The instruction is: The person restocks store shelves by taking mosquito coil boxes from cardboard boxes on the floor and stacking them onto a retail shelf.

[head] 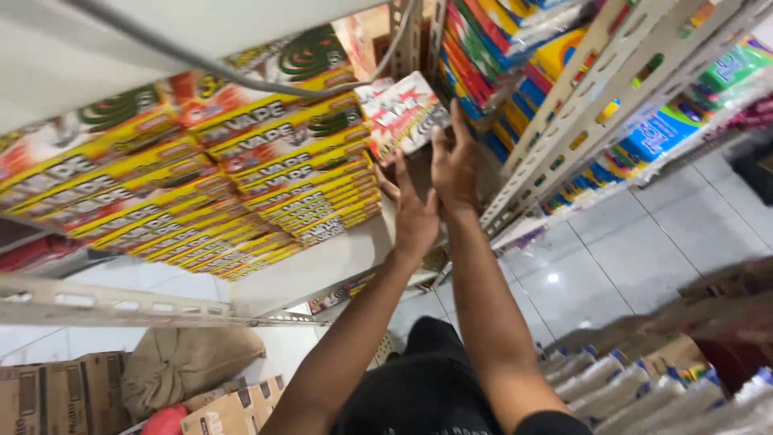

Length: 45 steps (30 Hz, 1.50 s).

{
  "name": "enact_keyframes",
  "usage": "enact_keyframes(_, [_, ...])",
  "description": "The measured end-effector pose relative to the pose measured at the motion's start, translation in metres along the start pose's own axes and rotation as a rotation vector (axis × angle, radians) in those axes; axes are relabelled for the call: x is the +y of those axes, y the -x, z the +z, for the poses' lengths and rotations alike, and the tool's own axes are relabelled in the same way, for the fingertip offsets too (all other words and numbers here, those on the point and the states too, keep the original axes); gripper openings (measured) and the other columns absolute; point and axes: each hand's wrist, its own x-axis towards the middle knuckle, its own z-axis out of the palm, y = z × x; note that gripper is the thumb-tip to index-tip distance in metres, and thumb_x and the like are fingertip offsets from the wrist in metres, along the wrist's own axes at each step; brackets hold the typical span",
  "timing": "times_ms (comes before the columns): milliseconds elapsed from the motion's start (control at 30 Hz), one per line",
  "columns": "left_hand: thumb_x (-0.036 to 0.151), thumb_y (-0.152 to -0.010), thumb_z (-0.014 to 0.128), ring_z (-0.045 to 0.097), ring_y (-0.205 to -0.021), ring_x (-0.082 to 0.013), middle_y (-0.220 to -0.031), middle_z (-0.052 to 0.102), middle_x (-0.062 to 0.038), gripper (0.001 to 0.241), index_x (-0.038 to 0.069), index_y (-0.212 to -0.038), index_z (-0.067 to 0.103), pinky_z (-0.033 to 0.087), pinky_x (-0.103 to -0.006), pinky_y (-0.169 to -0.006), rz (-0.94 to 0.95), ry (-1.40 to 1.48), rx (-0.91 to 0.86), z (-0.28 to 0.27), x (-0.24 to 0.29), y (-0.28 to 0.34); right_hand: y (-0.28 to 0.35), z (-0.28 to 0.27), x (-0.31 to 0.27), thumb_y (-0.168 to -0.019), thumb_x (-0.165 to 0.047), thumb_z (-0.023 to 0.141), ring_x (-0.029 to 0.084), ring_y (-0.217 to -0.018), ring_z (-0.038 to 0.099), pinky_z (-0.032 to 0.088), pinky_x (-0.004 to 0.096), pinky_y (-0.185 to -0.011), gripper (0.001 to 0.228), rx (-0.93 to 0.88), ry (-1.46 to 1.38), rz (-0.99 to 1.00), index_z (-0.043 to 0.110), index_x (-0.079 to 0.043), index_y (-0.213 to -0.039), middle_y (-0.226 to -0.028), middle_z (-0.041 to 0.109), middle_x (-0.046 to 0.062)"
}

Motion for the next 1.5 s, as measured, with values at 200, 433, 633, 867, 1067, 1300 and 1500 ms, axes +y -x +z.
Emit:
enact_keyframes(200, [-0.001,-0.090,0.049,-0.017,-0.153,-0.0576,-0.162,-0.019,-0.043,0.094,0.009,-0.165,-0.007,0.004,-0.0496,-0.127,-0.041,0.037,0.040,0.008,-0.009,-0.020,-0.030,0.045,0.063,-0.110,-0.037,0.065,0.046,-0.133,0.052,0.042,0.048,-0.109,0.060,0.070,0.163,-0.216,0.047,0.007,-0.147,-0.143,0.054,0.034])
enact_keyframes(433, [-0.002,-0.083,0.042,-0.008,-0.155,-0.0568,-0.165,-0.006,-0.044,0.095,0.005,-0.165,-0.004,0.007,-0.0500,-0.129,0.058,0.007,0.152,0.019,-0.021,-0.027,-0.030,0.038,0.012,-0.096,-0.046,0.064,0.042,-0.105,0.071,0.054,0.046,-0.089,0.055,-0.228,0.180,0.090,0.068,0.002,-0.123,-0.107,0.075,0.025])
enact_keyframes(633, [-0.001,-0.087,0.046,0.009,-0.154,-0.0523,-0.163,0.008,-0.041,0.084,0.005,-0.163,0.012,0.019,-0.0444,-0.126,-0.159,0.022,0.085,0.019,-0.040,-0.039,-0.037,0.056,0.035,-0.098,-0.045,0.070,0.046,-0.109,0.065,0.052,0.047,-0.089,0.067,-0.061,0.325,-0.099,0.052,0.007,-0.137,-0.116,0.067,0.031])
enact_keyframes(867, [-0.005,-0.097,0.054,0.041,-0.154,-0.0339,-0.160,0.047,-0.016,0.059,0.004,-0.153,0.042,0.030,-0.0439,-0.129,0.027,0.088,0.140,-0.005,0.005,0.012,0.015,0.029,0.005,-0.102,-0.032,0.063,0.014,-0.077,0.051,0.048,0.030,-0.071,0.062,-0.167,-0.326,0.035,0.043,-0.001,-0.152,-0.087,0.052,0.007])
enact_keyframes(1067, [-0.007,-0.095,0.059,0.066,-0.118,-0.0232,-0.131,0.064,-0.013,0.039,0.004,-0.133,0.057,0.055,-0.0352,-0.100,-0.112,0.230,0.300,-0.070,0.035,0.126,0.132,-0.031,-0.037,-0.110,-0.020,0.055,0.013,-0.084,0.054,0.047,0.028,-0.080,0.028,-0.446,-0.563,-0.124,0.056,-0.003,-0.132,-0.095,0.055,0.003])
enact_keyframes(1300, [-0.001,-0.092,0.061,0.068,-0.102,-0.0220,-0.118,0.068,-0.011,0.036,0.004,-0.128,0.058,0.055,-0.0349,-0.091,-0.422,-0.053,0.577,-0.165,-0.017,0.284,0.246,-0.008,-0.041,-0.098,-0.018,0.064,0.023,-0.095,0.066,0.054,0.036,-0.083,0.026,-1.442,-0.245,-0.343,0.073,-0.002,-0.116,-0.105,0.067,0.012])
enact_keyframes(1500, [0.010,-0.090,0.066,0.066,-0.105,-0.0280,-0.119,0.067,-0.014,0.038,0.004,-0.127,0.059,0.052,-0.0386,-0.093,-0.680,-0.225,0.918,-0.211,-0.047,0.467,0.369,0.009,-0.039,-0.099,-0.030,0.061,0.022,-0.101,0.070,0.056,0.034,-0.086,0.034,-2.045,0.099,-0.284,0.072,-0.007,-0.122,-0.114,0.073,0.012])
